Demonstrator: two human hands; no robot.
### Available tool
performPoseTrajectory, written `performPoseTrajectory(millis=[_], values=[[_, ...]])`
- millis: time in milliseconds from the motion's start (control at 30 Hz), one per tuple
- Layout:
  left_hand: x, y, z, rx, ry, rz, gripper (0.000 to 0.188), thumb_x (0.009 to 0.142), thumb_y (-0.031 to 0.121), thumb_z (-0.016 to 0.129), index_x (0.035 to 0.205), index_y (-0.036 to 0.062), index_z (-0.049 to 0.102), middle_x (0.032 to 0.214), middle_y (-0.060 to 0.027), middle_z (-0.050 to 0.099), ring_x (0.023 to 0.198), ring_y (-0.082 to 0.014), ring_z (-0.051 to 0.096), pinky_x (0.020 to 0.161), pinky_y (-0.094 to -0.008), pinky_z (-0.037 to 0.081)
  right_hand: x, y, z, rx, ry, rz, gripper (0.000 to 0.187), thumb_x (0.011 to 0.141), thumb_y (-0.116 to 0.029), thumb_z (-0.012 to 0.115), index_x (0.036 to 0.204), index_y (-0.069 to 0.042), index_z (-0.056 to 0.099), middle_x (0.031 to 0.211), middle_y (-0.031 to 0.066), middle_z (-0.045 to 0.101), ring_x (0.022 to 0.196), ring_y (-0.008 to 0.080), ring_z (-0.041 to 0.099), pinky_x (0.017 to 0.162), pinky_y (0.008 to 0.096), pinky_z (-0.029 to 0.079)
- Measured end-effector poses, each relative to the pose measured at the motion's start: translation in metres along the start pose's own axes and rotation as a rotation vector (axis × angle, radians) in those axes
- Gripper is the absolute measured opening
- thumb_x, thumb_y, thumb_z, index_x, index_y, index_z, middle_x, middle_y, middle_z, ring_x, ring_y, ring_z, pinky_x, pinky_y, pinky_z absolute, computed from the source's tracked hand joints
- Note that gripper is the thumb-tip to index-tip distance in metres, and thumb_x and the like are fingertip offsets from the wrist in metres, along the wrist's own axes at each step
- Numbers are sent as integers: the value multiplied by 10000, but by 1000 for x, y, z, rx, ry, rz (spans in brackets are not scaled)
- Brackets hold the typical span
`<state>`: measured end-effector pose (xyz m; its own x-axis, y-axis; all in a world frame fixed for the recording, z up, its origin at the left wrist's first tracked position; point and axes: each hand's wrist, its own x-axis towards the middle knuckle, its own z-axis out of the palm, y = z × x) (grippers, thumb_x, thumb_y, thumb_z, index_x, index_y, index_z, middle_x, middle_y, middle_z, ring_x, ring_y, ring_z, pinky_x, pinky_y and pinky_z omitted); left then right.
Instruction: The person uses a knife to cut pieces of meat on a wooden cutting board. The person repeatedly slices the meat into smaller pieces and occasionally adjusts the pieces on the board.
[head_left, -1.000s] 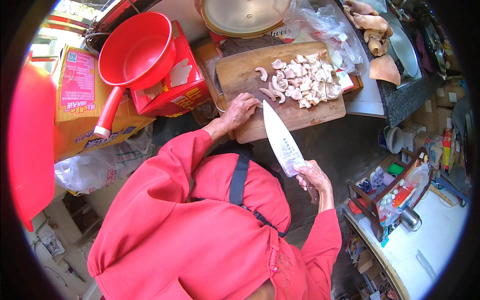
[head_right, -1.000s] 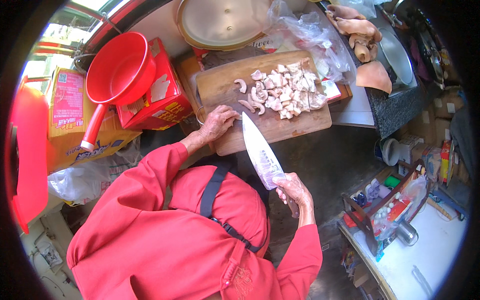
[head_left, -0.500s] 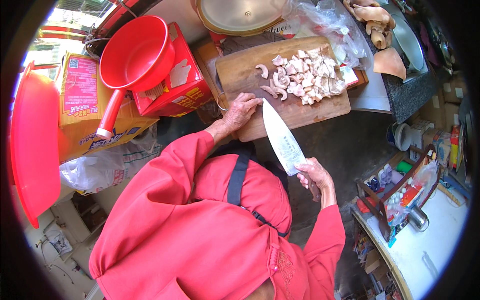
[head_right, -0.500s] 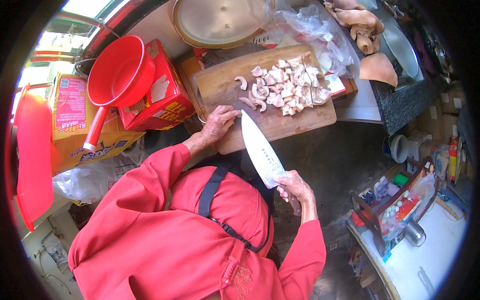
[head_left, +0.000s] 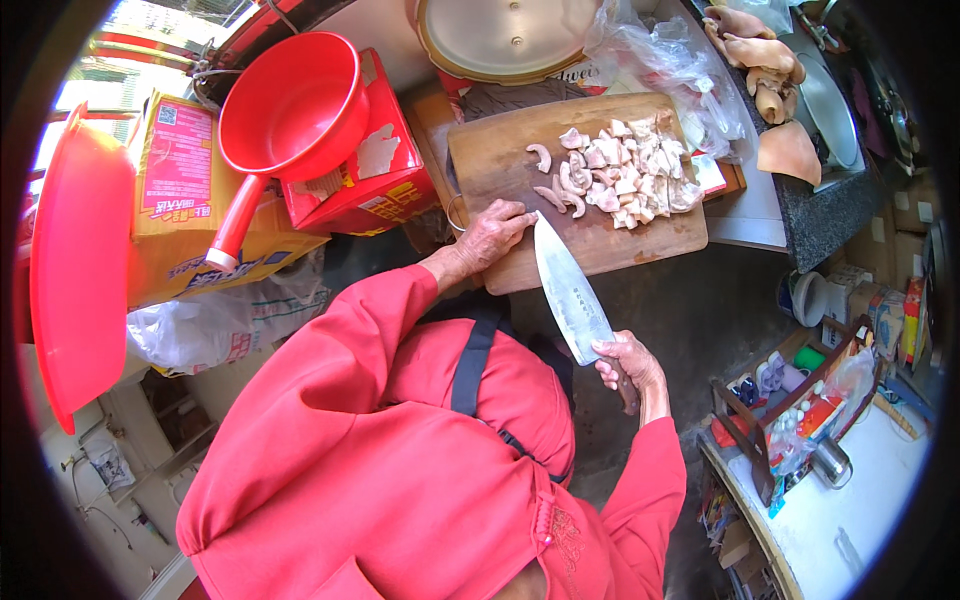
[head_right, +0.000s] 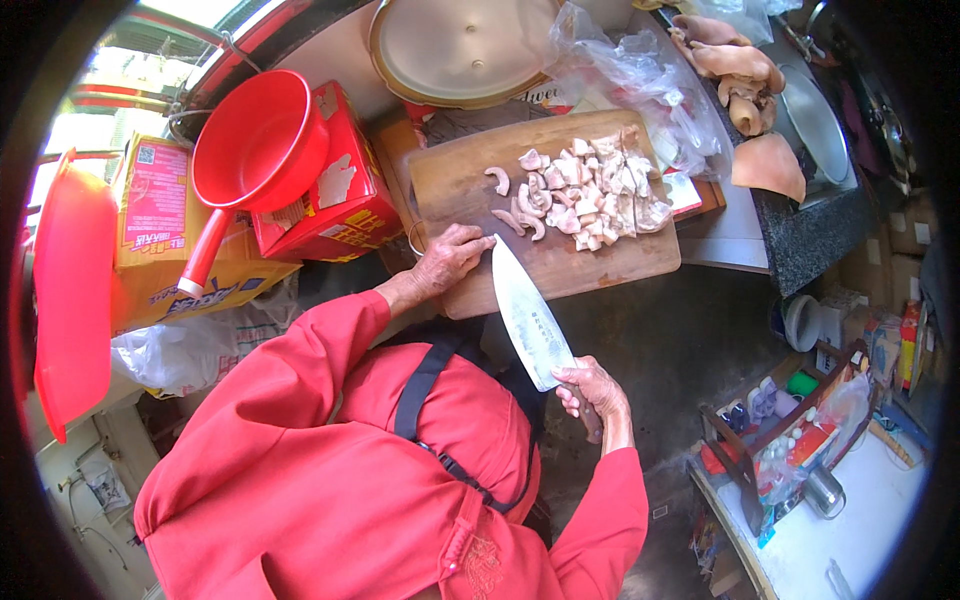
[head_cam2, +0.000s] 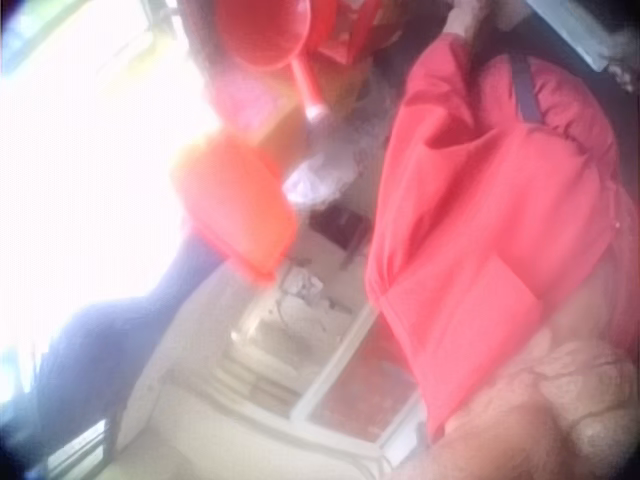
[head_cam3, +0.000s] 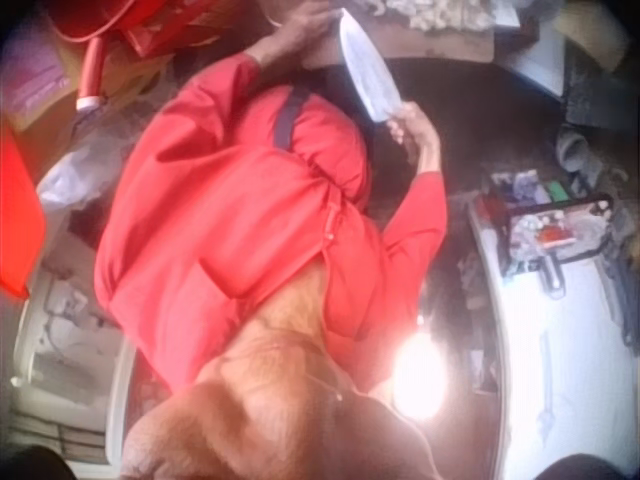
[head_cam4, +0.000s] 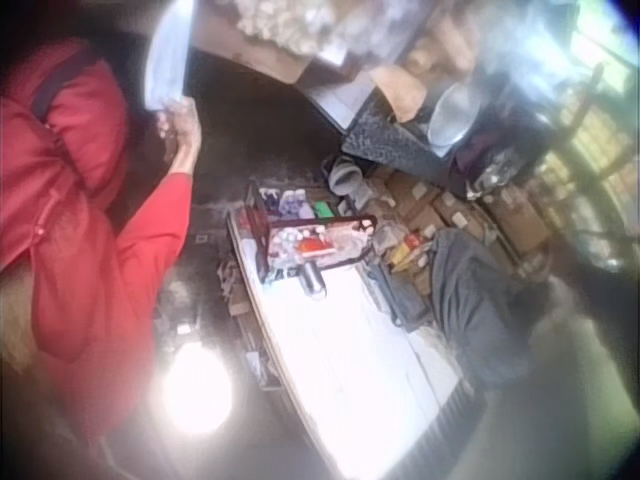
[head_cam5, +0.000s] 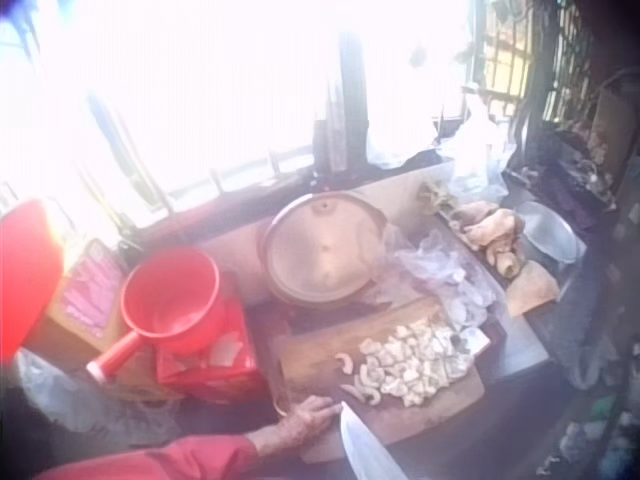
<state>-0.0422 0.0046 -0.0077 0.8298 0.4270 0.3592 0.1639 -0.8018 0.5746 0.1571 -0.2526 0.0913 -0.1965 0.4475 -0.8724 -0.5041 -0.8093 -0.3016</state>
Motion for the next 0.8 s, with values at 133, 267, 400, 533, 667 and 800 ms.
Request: performPoseTrajectory(millis=[133, 267, 400, 533, 667, 800], values=[[-1, 1, 0, 12, -20, -8, 313, 782, 12, 637, 1090, 63, 658, 1025, -138, 593, 922, -295, 582, 803, -361, 508, 3, 6, 0, 62, -31, 15, 201, 839, -232, 663, 811, -60, 563, 546, -10, 472, 409, 58, 404, 378, 227, 353], [0, 1, -1, 23, -25, -8, 326, 791, 12, 626, 1112, 68, 649, 1032, -139, 587, 925, -298, 577, 808, -361, 503, 6, 13, 5, 159, -75, 37, 210, 835, -239, 676, 779, -85, 546, 544, -11, 461, 404, 61, 398, 372, 223, 344], [0, 3, -2, 9, -29, -28, 327, 792, 10, 618, 1112, 75, 646, 1029, -143, 579, 930, -310, 566, 821, -379, 492, 7, 16, 5, 241, -122, 49, 210, 838, -232, 683, 777, -100, 532, 546, -4, 456, 395, 76, 409, 362, 227, 349], [2, 5, -1, 13, -55, -49, 384, 805, 6, 598, 1174, 109, 622, 1032, -149, 562, 957, -320, 545, 842, -393, 477, 11, 24, 8, 371, -190, 57, 189, 865, -214, 662, 791, -101, 530, 537, 10, 461, 377, 86, 413, 348, 243, 354], [2, 7, -3, 39, -146, -107, 489, 829, 3, 571, 1295, 150, 539, 1065, -155, 536, 986, -326, 530, 878, -396, 464, 15, 34, 9, 446, -254, -3, 192, 858, -210, 669, 788, -96, 531, 541, 18, 472, 380, 87, 419, 352, 245, 371], [0, 9, -4, 57, -119, -87, 503, 841, 2, 562, 1316, 160, 518, 1064, -157, 528, 978, -323, 524, 881, -399, 456, 15, 41, 10, 441, -258, -39, 195, 852, -208, 676, 787, -91, 535, 545, 19, 475, 383, 87, 422, 357, 242, 378]])
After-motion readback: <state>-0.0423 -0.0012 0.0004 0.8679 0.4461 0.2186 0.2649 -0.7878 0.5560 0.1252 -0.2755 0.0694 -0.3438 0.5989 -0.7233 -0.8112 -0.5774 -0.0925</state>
